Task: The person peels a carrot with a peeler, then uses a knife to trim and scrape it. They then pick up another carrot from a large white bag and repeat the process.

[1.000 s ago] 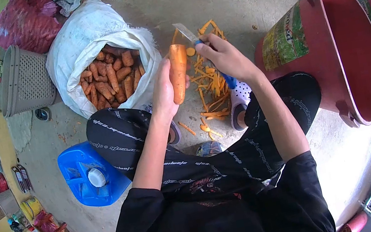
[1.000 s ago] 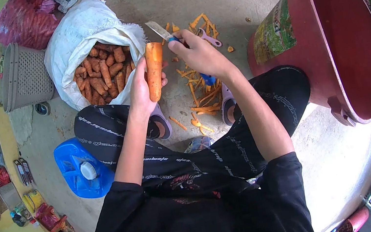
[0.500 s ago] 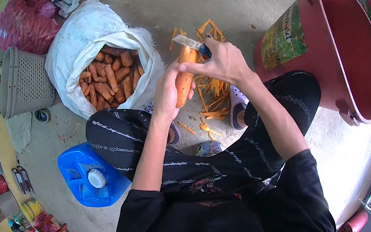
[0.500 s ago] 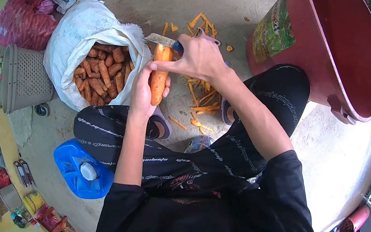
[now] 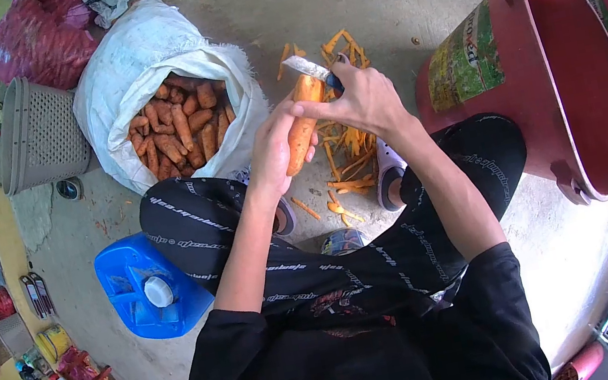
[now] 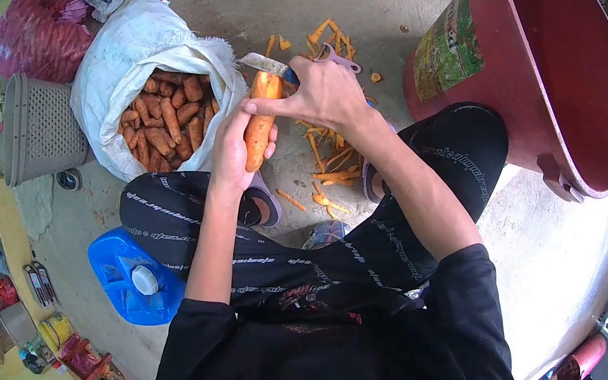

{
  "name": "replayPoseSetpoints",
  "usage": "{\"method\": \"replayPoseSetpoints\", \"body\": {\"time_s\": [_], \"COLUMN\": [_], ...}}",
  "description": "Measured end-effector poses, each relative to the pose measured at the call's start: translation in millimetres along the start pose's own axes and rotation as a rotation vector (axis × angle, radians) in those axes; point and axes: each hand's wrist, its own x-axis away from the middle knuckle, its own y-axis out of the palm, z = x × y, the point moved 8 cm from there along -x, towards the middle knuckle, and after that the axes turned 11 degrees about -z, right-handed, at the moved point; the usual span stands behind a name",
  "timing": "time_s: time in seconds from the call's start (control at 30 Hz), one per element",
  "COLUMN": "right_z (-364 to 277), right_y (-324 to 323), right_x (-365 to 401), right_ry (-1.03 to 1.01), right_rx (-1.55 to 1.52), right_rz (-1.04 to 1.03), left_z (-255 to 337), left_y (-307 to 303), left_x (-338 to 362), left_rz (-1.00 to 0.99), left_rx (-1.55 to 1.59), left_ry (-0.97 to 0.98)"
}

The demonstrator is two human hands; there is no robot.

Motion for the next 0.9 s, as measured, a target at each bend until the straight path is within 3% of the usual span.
{"method": "replayPoseSetpoints", "body": {"time_s": [0.27, 0.67, 0.9], "right_z": [6, 5, -7], "right_y": [18, 35, 37], "right_x": [-1, -4, 0], "right_ry": [-0.073, -0.049, 0.17], "right_rx": [0.011, -0.059, -0.198], "right_rz": [0.069, -0.073, -0.264], "left_z": [-1, -1, -8], "left_y": [-5, -12, -17], "left_x": [2, 2, -4], "left_rz": [0.032, 0.076, 0.076], "left_rx": [-0.018, -0.046, 0.107], "left_ry": [-0.043, -0.064, -0.021]}}
